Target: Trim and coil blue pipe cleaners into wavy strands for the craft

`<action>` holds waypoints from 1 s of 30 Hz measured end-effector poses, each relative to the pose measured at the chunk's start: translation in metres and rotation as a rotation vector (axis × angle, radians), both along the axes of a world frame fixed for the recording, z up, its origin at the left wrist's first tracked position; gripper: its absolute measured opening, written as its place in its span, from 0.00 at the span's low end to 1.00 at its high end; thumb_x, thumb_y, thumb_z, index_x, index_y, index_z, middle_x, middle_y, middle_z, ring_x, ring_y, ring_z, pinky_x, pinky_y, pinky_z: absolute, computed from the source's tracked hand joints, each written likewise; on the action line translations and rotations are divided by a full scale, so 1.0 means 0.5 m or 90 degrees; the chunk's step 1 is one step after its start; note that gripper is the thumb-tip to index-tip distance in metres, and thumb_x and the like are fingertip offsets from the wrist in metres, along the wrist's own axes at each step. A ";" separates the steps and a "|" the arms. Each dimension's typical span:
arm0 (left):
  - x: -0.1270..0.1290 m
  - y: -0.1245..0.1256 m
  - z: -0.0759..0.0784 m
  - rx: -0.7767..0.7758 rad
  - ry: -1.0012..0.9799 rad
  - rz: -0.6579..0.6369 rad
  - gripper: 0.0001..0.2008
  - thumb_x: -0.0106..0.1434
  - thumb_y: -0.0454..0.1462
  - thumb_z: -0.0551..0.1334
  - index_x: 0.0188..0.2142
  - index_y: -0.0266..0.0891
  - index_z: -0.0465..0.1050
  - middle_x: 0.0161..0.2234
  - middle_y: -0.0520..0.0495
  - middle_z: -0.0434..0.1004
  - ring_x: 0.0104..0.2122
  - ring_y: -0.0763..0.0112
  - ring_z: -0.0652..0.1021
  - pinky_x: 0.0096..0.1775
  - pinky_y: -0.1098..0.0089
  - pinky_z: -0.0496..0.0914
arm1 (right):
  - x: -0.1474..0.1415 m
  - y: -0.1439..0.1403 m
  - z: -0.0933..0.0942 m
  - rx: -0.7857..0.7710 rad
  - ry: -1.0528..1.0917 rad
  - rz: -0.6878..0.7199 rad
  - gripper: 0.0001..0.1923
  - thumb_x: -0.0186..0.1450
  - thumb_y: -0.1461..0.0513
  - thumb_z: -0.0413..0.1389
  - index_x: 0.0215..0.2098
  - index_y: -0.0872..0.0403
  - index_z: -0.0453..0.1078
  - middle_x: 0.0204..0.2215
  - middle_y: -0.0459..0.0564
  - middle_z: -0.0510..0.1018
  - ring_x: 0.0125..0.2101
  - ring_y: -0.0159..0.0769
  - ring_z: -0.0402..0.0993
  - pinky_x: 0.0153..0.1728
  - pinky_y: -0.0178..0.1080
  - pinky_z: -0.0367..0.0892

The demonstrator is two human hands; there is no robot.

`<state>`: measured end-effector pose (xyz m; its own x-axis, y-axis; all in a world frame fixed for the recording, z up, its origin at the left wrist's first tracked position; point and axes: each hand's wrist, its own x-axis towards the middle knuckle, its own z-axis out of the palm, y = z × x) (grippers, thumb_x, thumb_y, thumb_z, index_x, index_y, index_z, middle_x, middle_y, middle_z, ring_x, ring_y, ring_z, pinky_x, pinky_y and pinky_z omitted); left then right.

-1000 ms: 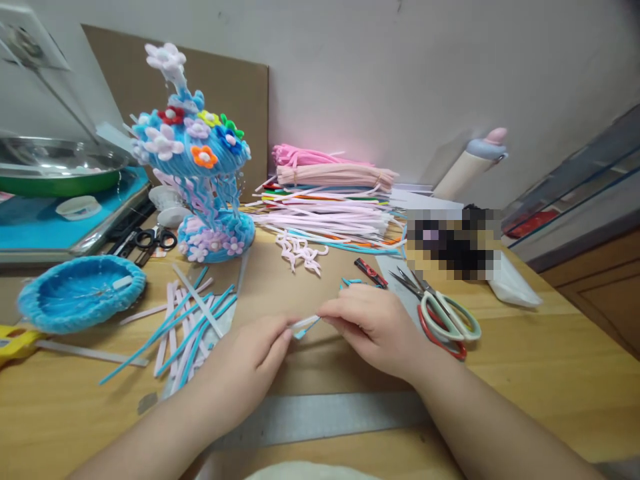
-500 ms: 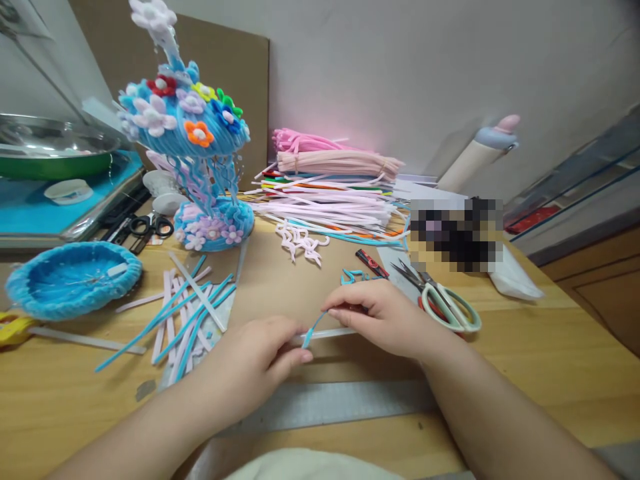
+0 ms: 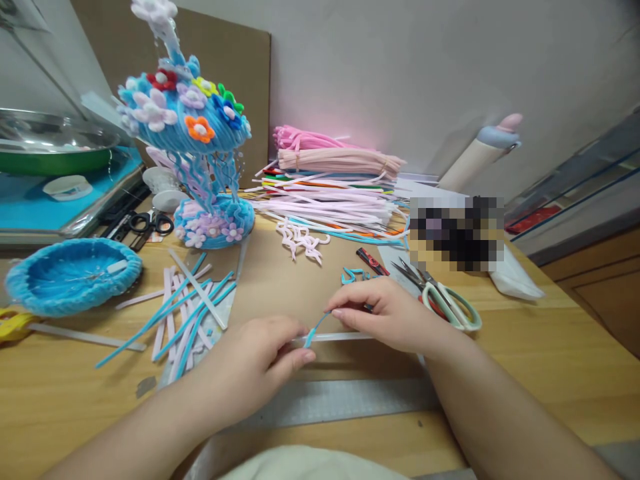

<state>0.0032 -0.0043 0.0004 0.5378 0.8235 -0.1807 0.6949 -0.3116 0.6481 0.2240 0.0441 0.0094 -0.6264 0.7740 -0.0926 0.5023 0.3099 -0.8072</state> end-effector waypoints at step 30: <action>-0.011 -0.006 0.008 0.364 0.170 -0.167 0.08 0.65 0.32 0.53 0.36 0.41 0.71 0.27 0.51 0.72 0.27 0.66 0.69 0.28 0.66 0.55 | -0.034 -0.062 0.018 0.420 -0.116 0.134 0.09 0.66 0.64 0.49 0.31 0.55 0.70 0.25 0.47 0.73 0.27 0.31 0.65 0.28 0.36 0.54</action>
